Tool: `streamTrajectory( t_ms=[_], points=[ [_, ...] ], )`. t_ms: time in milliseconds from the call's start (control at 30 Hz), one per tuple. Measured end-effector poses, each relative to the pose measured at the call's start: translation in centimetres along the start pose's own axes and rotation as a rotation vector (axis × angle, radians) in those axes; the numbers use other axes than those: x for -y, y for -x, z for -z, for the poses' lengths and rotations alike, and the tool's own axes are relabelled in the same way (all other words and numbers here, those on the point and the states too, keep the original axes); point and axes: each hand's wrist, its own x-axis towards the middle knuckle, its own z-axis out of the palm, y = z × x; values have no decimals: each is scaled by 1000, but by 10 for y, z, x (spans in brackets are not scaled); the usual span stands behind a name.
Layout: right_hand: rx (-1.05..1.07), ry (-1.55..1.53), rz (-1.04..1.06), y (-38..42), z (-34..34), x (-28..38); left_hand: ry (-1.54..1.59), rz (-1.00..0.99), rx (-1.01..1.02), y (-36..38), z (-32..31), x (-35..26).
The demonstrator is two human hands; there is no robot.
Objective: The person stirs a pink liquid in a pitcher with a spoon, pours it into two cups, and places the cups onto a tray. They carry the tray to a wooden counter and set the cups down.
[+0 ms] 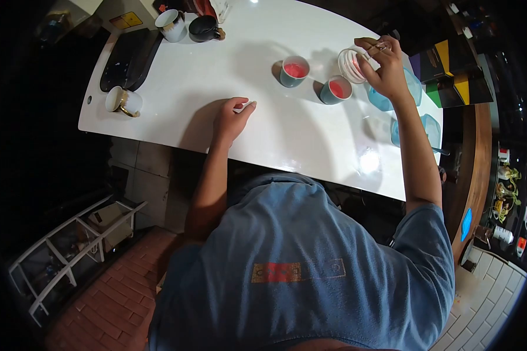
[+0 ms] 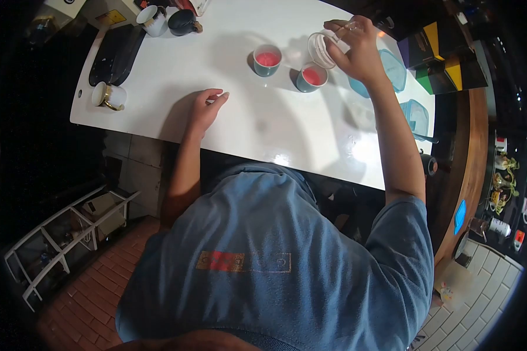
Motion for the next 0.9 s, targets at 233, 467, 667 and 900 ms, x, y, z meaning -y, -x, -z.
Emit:
streamTrajectory(
  t_ms=[233,467,667,900],
  points=[
    [79,77,21,24,2,9,50,16,24,-2,0,4],
    [112,101,42,29,-1,15,79,12,38,0,1,4],
    [103,116,81,30,-1,18,103,18,35,-3,-1,9],
    [131,153,112,29,4,23,104,-5,32,-3,-1,12]
  ],
)
